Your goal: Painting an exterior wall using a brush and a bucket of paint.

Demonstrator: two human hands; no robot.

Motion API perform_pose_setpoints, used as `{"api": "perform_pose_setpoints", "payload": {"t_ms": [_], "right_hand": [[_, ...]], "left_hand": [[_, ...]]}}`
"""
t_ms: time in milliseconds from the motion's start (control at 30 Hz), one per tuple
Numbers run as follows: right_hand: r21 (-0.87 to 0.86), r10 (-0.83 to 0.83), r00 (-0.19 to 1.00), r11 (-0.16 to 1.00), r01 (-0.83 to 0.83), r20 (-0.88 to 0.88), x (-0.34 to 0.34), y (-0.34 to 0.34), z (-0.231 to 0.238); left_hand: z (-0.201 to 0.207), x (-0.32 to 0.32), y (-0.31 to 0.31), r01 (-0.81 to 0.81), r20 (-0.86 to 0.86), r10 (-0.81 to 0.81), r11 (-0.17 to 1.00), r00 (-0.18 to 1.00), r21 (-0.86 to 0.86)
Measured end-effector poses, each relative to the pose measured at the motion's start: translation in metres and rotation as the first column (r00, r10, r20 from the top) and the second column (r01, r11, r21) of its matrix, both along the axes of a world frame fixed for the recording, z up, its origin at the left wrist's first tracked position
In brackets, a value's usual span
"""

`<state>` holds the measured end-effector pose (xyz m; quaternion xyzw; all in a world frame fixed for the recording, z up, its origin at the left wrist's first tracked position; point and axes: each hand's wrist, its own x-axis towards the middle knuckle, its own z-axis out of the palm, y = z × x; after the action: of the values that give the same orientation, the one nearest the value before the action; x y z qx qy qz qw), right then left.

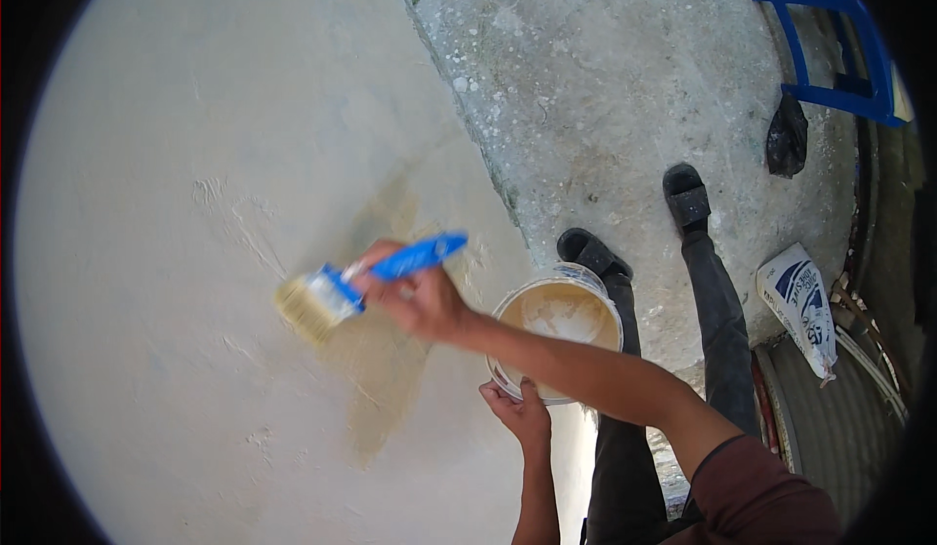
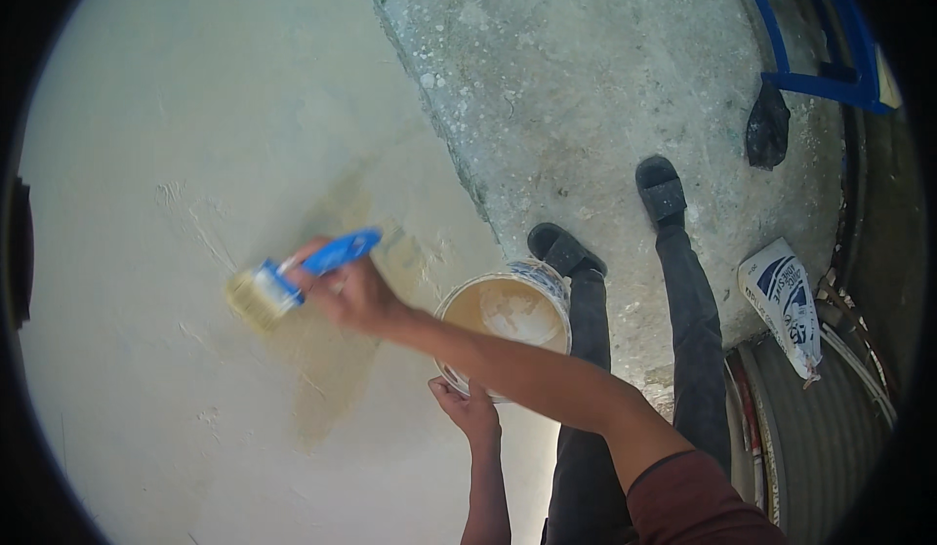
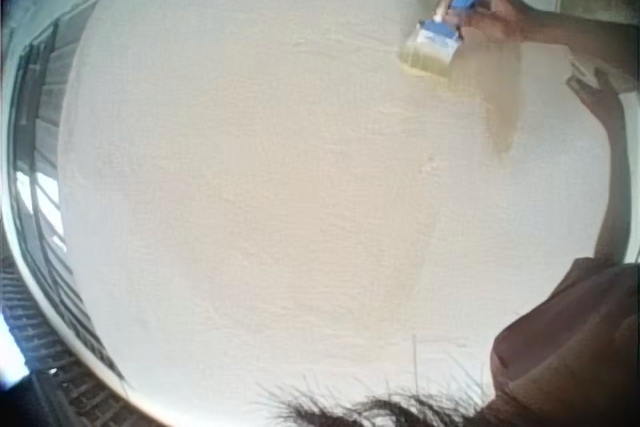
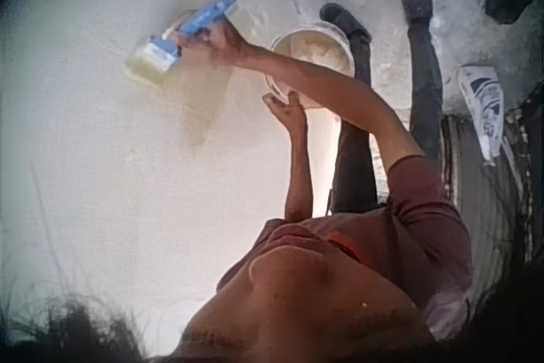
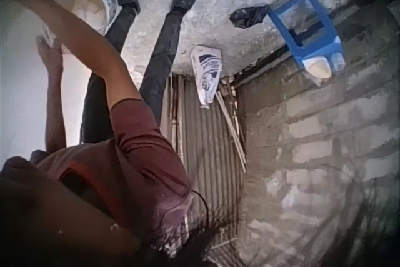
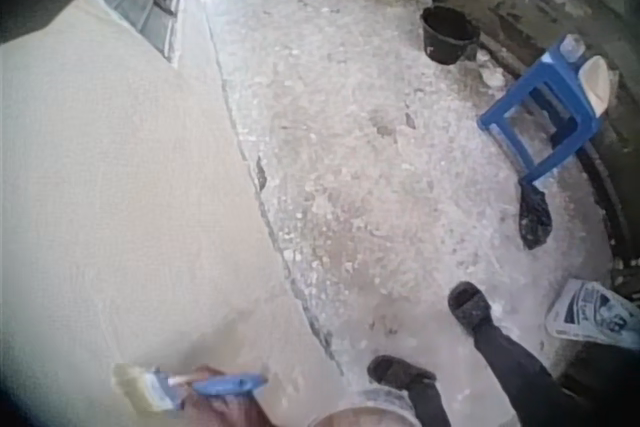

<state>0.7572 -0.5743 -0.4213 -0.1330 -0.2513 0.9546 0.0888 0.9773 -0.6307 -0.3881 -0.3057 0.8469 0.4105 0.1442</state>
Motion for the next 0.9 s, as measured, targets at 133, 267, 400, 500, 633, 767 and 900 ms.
{"api": "perform_pose_setpoints", "payload": {"t_ms": [133,267,400,500,633,767,900], "right_hand": [[0.133,-0.034,0.982,0.991,0.009,0.184,-0.01,0.001,-0.061],[0.428,-0.2,0.909,0.903,0.026,0.367,-0.019,-0.001,-0.115],[0.722,-0.292,0.874,0.686,-0.092,0.389,-0.012,0.018,-0.143],[0.691,-0.196,0.926,0.717,-0.09,0.323,-0.003,0.006,-0.116],[0.535,-0.122,0.973,0.845,-0.003,0.198,0.028,-0.003,-0.058],[0.241,0.088,0.99,0.969,-0.059,-0.111,0.051,0.004,0.032],[0.11,0.018,0.991,0.994,-0.004,-0.134,0.049,0.0,0.033]], "left_hand": [[0.004,-0.011,0.001,-0.09,0.075,0.089,0.996,0.993,0.016],[-0.001,-0.013,-0.002,-0.067,0.065,0.069,0.997,0.995,-0.036],[-0.002,-0.005,-0.004,-0.071,0.102,0.074,0.997,0.992,-0.031],[-0.001,-0.002,-0.007,-0.082,0.091,0.081,0.997,0.993,0.005],[0.001,-0.004,0.001,-0.043,0.121,0.043,0.999,0.992,-0.003],[-0.009,0.02,-0.034,0.19,0.015,-0.19,0.981,0.982,-0.035],[-0.007,0.012,-0.018,0.121,0.018,-0.122,0.99,0.992,0.079]]}}
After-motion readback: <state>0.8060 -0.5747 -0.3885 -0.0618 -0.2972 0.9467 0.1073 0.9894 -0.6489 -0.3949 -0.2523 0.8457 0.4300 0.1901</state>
